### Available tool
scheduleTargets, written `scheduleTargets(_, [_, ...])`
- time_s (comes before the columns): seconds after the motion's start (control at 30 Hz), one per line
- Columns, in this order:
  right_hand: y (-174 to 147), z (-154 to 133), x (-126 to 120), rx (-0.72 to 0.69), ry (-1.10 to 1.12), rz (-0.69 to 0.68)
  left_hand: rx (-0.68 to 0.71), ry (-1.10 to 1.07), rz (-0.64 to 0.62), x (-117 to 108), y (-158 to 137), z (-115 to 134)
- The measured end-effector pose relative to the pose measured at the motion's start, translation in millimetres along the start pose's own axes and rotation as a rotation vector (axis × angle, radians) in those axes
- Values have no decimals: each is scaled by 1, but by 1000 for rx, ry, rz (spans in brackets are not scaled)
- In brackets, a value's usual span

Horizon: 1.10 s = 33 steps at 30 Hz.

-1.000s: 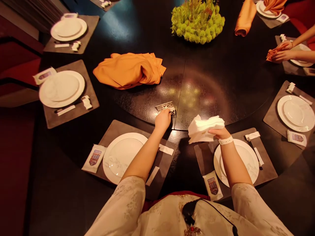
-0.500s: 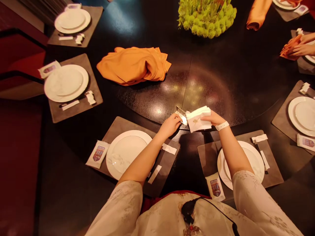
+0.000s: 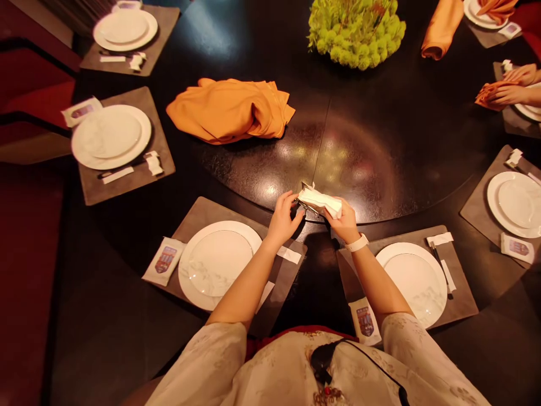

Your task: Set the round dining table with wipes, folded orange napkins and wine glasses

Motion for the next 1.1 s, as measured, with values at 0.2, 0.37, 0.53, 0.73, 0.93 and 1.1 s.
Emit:
scheduleTargets(0.2, [12, 19, 30, -184, -72, 56, -70, -78, 16, -6, -24, -18])
scheduleTargets(0.37, [1, 34, 40, -241, -143, 74, -132, -122, -3, -9, -36, -31])
scheduleTargets(0.53, [-7, 37, 35, -199, -167, 130, -170, -130, -42, -13, -45, -39])
scheduleTargets(0.73, [4, 35, 44, -148, -157, 112, -149, -145, -112, -11, -51, -34])
scheduleTargets(0.93, [-6, 41, 37, -10, -60, 154, -236, -265, -160, -11, -48, -44])
scheduleTargets(1.1, [-26, 51, 41, 127, 73, 113, -282, -483, -192, -10, -16, -55])
Point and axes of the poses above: each hand's wrist, its own y-axis towards the middle knuckle, its own x-axis out of the palm, z = x × y, the point moved 3 cm from there along y, towards the middle knuckle, and after that the axes turned 10 degrees about -x, right-handed, at the moved point
